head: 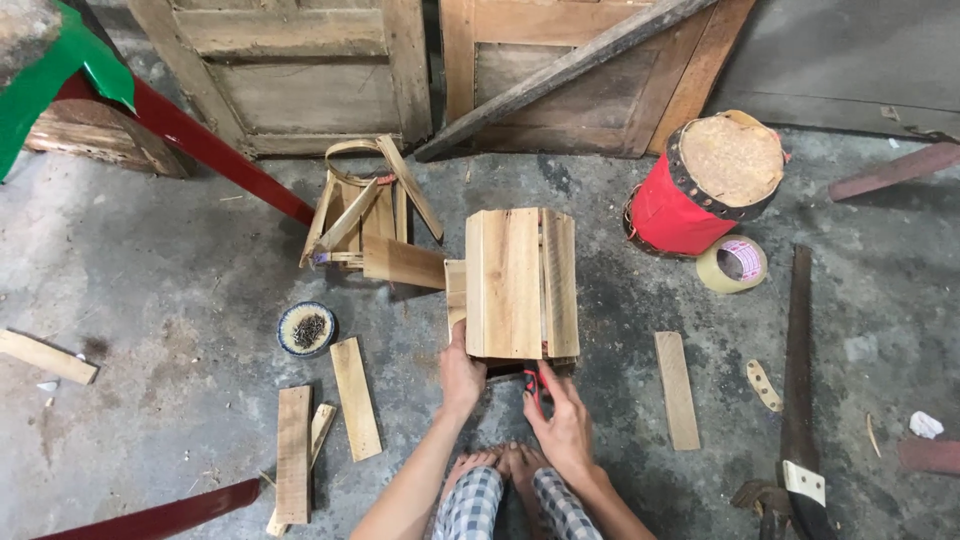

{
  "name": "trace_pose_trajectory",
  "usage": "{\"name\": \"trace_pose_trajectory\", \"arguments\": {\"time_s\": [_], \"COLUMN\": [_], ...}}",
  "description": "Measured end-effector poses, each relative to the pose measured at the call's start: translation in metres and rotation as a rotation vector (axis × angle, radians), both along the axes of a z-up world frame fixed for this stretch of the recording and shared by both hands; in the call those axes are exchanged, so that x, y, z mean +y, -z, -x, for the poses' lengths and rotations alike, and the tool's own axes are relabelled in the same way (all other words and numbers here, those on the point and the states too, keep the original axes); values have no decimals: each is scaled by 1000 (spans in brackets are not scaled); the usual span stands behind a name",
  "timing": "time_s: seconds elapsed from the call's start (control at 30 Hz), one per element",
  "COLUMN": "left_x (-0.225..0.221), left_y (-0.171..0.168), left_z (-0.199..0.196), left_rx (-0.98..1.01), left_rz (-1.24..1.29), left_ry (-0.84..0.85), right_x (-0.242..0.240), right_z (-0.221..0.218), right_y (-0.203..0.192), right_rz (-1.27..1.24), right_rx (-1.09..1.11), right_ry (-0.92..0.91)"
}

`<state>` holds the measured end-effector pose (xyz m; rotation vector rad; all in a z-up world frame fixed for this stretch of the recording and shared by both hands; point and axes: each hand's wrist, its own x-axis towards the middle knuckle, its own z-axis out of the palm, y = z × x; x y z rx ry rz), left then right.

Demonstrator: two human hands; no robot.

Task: Assembling a small wooden structure by fitting slats together and using pliers for adjustments.

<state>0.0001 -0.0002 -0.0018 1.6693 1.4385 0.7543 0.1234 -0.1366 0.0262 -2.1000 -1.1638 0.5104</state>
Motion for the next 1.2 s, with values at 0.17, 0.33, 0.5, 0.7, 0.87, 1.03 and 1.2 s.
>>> {"name": "trace_pose_trajectory", "arguments": {"time_s": [0.17,0.33,0.5,0.7,0.87,1.03,1.2], "left_x": [-1,2,1,1,0,0,-2], "left_y": [0,0,4,1,7,0,0], "left_z": [-2,0,0,0,-1,0,0], "left_rx": [2,6,-7,-3,16,9,-12], "left_rz": [29,-14,8,21,-3,34,12], "left_ry": [0,1,-5,-8,-8,-10,-3], "right_x": [2,7,4,10,7,8,8], "right_z": [3,3,6,9,3,5,3], "right_y": [-13,-11,-7,-18,-3,-14,-1], "right_rz": [26,84,43,-121,23,-210,116], "right_rx": [25,3,33,51,2,14,61], "right_ry": [-24,-24,33,70,3,20,-36]}}
